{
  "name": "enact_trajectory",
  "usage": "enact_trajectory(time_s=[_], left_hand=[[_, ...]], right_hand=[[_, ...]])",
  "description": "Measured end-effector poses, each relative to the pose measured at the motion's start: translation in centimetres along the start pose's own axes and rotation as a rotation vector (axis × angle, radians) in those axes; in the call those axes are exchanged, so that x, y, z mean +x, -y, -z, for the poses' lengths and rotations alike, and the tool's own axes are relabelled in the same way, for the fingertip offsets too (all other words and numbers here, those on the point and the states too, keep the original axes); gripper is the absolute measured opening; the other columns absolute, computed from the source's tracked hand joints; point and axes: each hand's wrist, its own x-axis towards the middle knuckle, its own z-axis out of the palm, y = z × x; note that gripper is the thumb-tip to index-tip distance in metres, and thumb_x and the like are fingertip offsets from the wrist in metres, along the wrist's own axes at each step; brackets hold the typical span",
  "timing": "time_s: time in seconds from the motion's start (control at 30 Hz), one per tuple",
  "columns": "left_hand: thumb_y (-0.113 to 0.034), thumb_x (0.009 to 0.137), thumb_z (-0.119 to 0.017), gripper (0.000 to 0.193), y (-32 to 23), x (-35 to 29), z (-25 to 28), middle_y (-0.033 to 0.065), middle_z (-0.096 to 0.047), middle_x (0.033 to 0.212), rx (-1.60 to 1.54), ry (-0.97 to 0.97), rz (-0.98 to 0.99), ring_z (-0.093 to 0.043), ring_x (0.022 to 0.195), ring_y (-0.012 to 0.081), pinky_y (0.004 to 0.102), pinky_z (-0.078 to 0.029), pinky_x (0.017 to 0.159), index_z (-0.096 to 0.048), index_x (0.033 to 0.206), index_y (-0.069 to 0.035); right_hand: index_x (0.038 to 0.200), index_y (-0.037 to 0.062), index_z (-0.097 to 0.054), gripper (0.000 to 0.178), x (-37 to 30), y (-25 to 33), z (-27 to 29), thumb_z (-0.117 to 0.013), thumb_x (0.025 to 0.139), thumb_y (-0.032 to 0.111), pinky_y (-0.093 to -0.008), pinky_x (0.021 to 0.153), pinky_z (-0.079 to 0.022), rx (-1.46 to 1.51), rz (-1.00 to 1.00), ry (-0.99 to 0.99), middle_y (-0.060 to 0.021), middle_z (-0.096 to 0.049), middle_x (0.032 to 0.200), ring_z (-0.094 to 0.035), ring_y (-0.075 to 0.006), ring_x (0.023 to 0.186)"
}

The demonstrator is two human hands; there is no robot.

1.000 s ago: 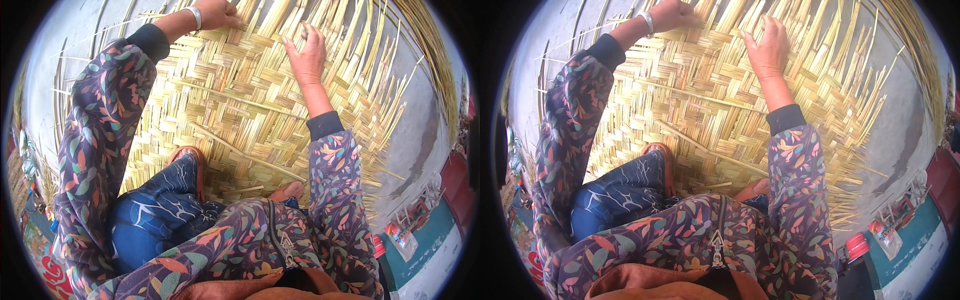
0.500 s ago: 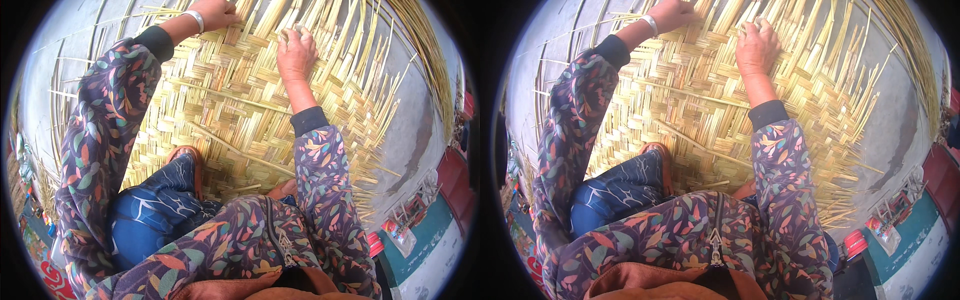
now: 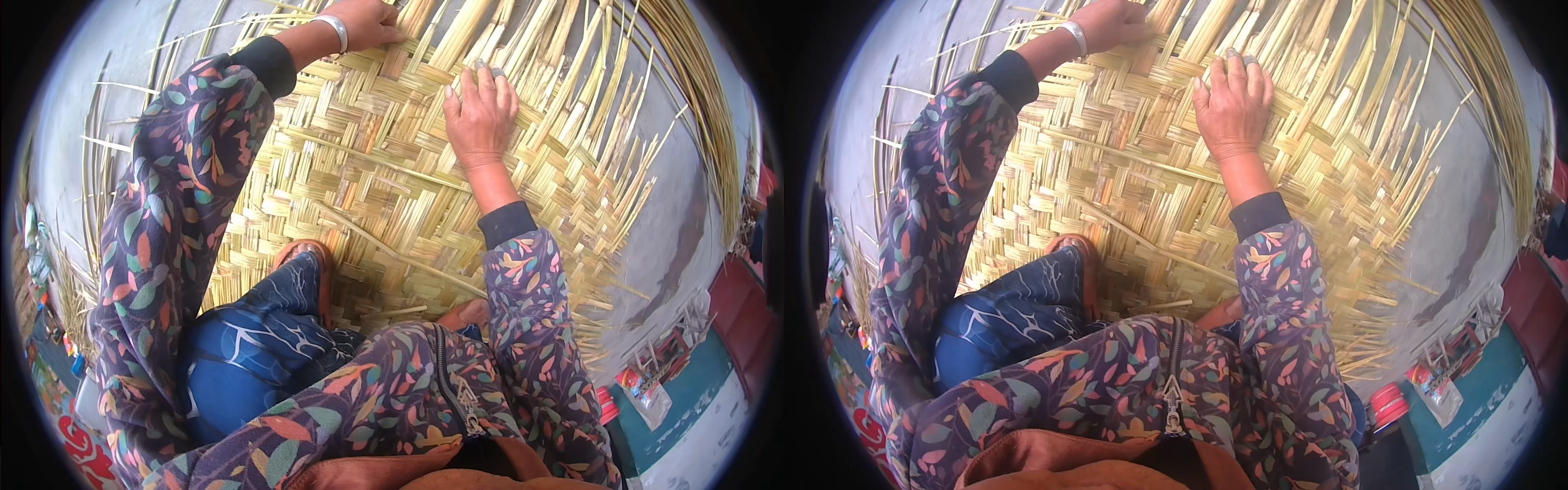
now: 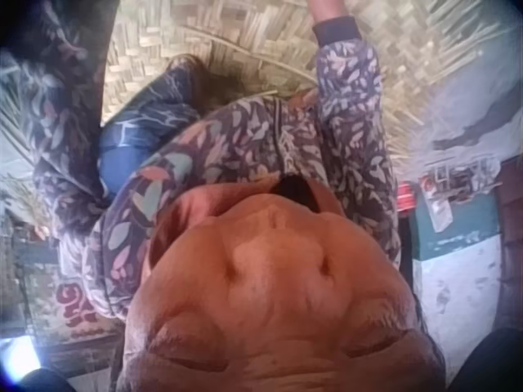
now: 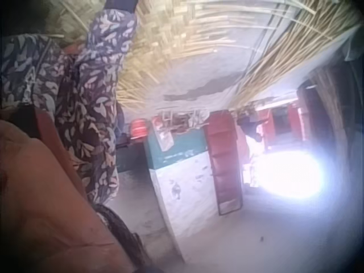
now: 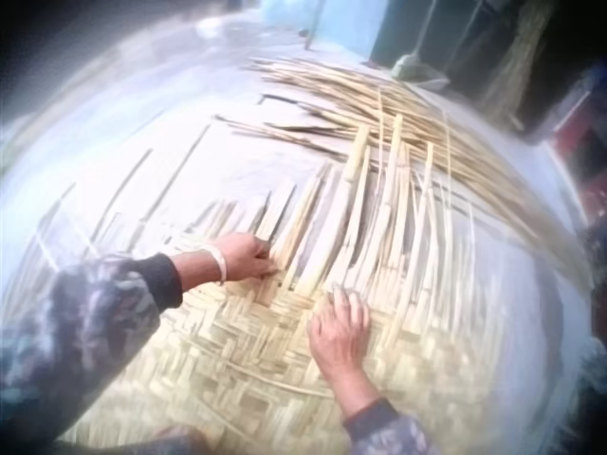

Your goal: The person weaves a basket by hand using thin bamboo strips. They interlace the strips in a tight pattern, occasionally adjusting the position of the basket and their hands to continue the weaving process.

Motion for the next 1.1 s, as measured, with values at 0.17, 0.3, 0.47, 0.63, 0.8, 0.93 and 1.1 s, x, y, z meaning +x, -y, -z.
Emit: enact_trajectory(time_s=[0.17,0.3,0.47,0.63,0.8,0.93,1.1], left_hand=[[-0.036,0.081,-0.067,0.031,2.6,2.3,0.1,0.0067,-0.069,0.073,-0.168,0.178,-0.076,-0.065,0.065,0.0170,0.0310,-0.050,0.063,-0.069,0.081,-0.005],[-0.033,0.078,-0.068,0.027,3.9,4.2,0.8,0.0084,-0.070,0.078,-0.055,0.266,-0.147,-0.065,0.069,0.0194,0.0325,-0.051,0.067,-0.072,0.086,-0.008],[-0.031,0.073,-0.071,0.028,6.1,4.4,2.0,0.0095,-0.070,0.081,0.081,0.227,-0.194,-0.065,0.071,0.0213,0.0341,-0.051,0.070,-0.074,0.092,-0.011],[-0.032,0.072,-0.072,0.026,5.6,3.3,2.7,0.0097,-0.070,0.080,0.046,0.167,-0.115,-0.065,0.072,0.0214,0.0343,-0.051,0.069,-0.074,0.088,-0.012],[-0.032,0.072,-0.072,0.027,5.8,3.0,2.5,0.0104,-0.070,0.083,0.027,0.179,-0.150,-0.065,0.075,0.0221,0.0348,-0.051,0.071,-0.074,0.091,-0.012],[-0.030,0.073,-0.071,0.027,5.9,3.6,2.2,0.0112,-0.070,0.083,0.099,0.223,-0.249,-0.065,0.077,0.0242,0.0354,-0.051,0.072,-0.073,0.093,-0.011],[-0.028,0.075,-0.070,0.025,5.3,3.6,2.4,0.0119,-0.069,0.082,0.032,0.102,-0.197,-0.064,0.076,0.0252,0.0365,-0.050,0.070,-0.071,0.091,-0.010]], right_hand=[[0.119,0.0046,-0.056,0.044,-0.7,0.2,0.0,-0.056,0.087,0.035,-0.0472,0.106,-0.028,-0.064,0.032,0.061,-0.0102,-0.051,0.125,-0.040,-0.0306,0.122],[0.123,0.0046,-0.053,0.048,-0.8,0.3,0.0,-0.055,0.088,0.037,-0.0479,0.106,-0.027,-0.100,0.037,0.083,-0.0103,-0.047,0.129,-0.038,-0.0304,0.124],[0.124,0.0075,-0.053,0.046,-0.7,0.5,0.2,-0.056,0.088,0.036,-0.0482,0.105,-0.027,-0.057,0.041,0.055,-0.0099,-0.047,0.129,-0.038,-0.0304,0.123],[0.121,0.0117,-0.055,0.041,-0.8,0.5,0.3,-0.058,0.087,0.034,-0.0478,0.103,-0.029,-0.064,0.052,0.045,-0.0091,-0.048,0.127,-0.039,-0.0289,0.123],[0.119,0.0126,-0.057,0.038,-0.8,0.5,0.3,-0.060,0.085,0.031,-0.0476,0.102,-0.030,-0.047,0.064,0.031,-0.0085,-0.048,0.126,-0.040,-0.0280,0.121],[0.117,0.0126,-0.058,0.037,-0.8,0.6,0.4,-0.061,0.084,0.029,-0.0471,0.102,-0.031,-0.047,0.068,0.026,-0.0081,-0.049,0.125,-0.041,-0.0276,0.120],[0.117,0.0125,-0.058,0.037,-0.9,0.6,0.4,-0.062,0.083,0.028,-0.0466,0.102,-0.031,-0.036,0.064,0.015,-0.0075,-0.049,0.125,-0.041,-0.0273,0.120]])
